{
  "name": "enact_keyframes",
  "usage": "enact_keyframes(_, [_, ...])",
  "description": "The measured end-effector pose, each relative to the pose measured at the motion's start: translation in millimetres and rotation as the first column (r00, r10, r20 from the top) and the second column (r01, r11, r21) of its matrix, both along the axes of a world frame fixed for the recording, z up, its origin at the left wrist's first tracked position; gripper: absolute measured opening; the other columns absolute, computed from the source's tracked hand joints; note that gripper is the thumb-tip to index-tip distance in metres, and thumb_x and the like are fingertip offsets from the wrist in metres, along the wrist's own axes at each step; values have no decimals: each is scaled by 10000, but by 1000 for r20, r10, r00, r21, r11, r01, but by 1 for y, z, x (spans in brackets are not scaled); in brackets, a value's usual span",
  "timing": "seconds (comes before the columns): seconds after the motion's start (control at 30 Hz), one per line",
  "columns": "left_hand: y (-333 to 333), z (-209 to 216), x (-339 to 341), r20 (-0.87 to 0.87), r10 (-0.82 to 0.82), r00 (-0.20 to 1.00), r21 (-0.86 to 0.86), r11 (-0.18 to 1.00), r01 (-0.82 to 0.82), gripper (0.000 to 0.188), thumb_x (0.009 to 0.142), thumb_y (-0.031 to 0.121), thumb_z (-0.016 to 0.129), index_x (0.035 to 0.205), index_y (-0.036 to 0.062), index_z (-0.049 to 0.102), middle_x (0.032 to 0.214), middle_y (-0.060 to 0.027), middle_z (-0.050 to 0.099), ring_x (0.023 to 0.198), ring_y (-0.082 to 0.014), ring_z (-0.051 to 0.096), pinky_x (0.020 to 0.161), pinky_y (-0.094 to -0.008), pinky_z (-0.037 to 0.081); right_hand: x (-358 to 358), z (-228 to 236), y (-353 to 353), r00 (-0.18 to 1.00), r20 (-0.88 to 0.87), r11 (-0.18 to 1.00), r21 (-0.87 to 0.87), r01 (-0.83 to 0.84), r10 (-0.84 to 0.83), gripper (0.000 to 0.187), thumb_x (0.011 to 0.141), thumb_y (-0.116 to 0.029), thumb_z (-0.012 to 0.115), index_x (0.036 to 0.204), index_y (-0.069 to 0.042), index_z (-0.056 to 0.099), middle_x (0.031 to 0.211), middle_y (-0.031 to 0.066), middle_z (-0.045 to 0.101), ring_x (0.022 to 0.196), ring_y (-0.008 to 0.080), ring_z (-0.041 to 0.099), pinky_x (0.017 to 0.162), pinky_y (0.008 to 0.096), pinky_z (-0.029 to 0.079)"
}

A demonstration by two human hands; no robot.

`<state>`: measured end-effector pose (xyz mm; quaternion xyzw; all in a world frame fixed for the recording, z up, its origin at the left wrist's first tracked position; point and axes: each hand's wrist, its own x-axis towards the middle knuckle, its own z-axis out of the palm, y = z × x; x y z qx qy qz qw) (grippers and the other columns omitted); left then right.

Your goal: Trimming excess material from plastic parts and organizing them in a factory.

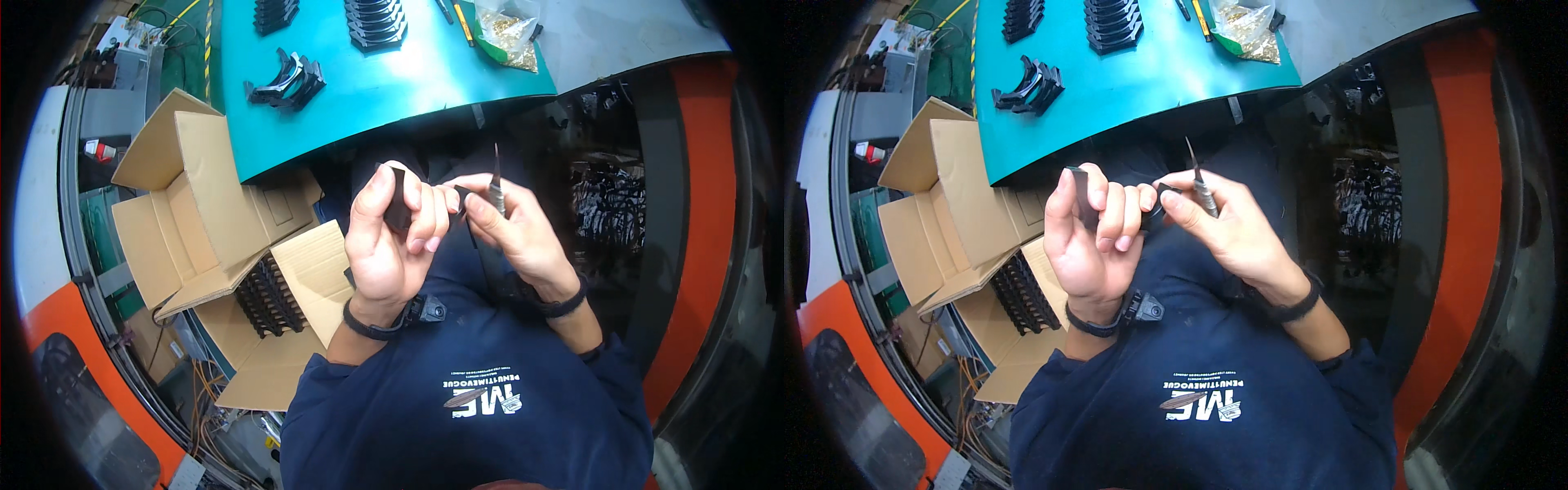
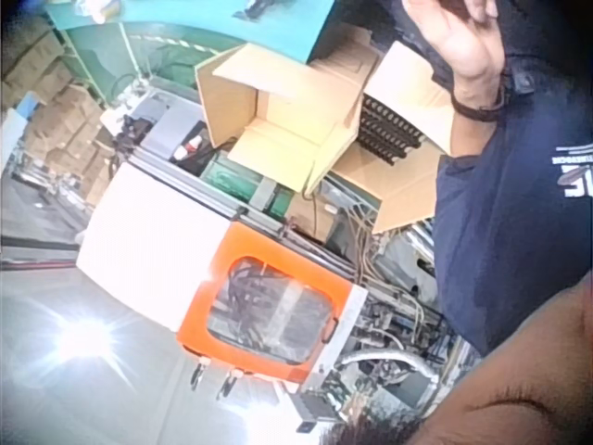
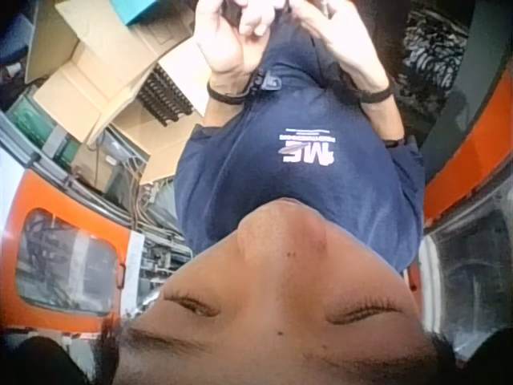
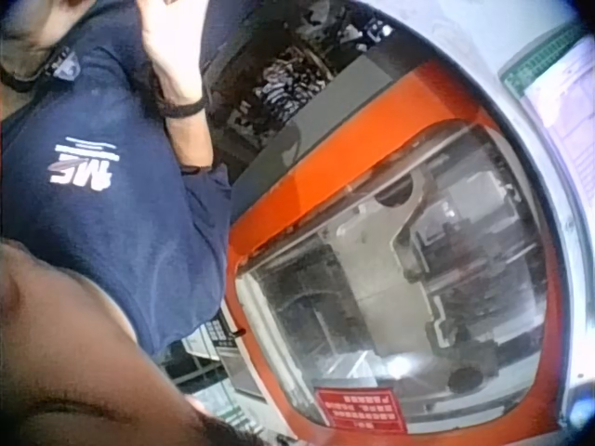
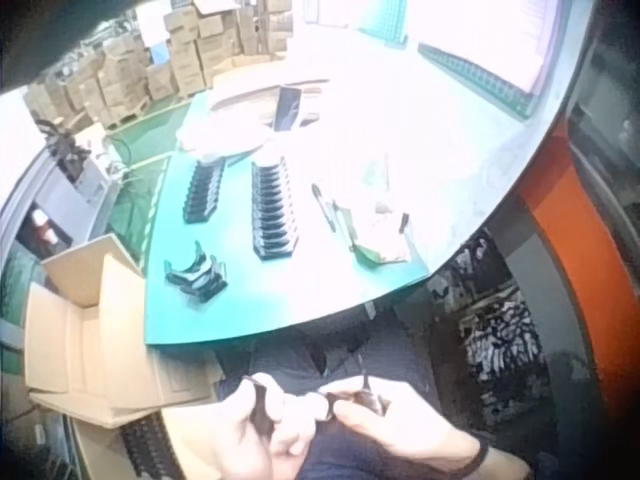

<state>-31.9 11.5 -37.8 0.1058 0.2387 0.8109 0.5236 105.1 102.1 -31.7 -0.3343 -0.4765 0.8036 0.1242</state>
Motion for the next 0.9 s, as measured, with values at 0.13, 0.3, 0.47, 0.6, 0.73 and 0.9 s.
enact_keyframes(0.13, [2,-5,0,66,-21,998,97,995,14,373,1033,319,307,851,55,495,558,-68,480,561,-180,487,790,-341,437,2,-12,-5,991,-130,990,-142,-3,-15,251,948,-243,638,1084,-32,642,756,3,607,548,23,423,472,190,313])
enact_keyframes(0.3, [-3,2,7,-530,134,837,-130,963,-237,456,996,289,416,1249,-82,498,1054,-177,629,965,-203,593,940,-330,427,7,-3,-2,984,-135,985,107,132,-117,232,910,-163,686,1076,-10,634,759,-23,575,612,16,473,522,171,353])
enact_keyframes(0.47, [-11,0,12,-702,140,698,-193,907,-375,379,902,76,559,1232,-107,527,1076,-156,631,984,-201,589,937,-310,430,18,5,4,968,-171,941,257,222,-182,265,855,-85,738,1077,8,628,812,-37,571,697,15,506,606,156,384])
enact_keyframes(0.6, [-16,-6,12,-777,79,624,-200,910,-363,331,873,50,619,1166,-101,581,1046,-144,647,991,-195,610,925,-298,440,19,8,2,956,-176,904,320,281,-235,281,835,-76,755,1077,7,640,808,-33,574,683,21,506,600,170,394])
enact_keyframes(0.73, [-15,-3,13,-812,14,584,-283,865,-414,280,972,126,533,1163,-72,582,1026,-181,666,966,-203,630,895,-316,477,19,8,6,965,-258,759,619,200,-44,293,784,-77,795,1043,0,682,817,18,616,658,52,522,591,195,403])
enact_keyframes(0.9, [-8,-5,8,-473,12,881,-254,956,-149,304,1006,220,516,1129,-51,581,1070,-211,667,1025,-249,641,910,-336,490,19,1,5,991,-131,994,110,-15,30,373,968,-347,587,1069,1,674,777,46,653,560,33,455,501,188,347])
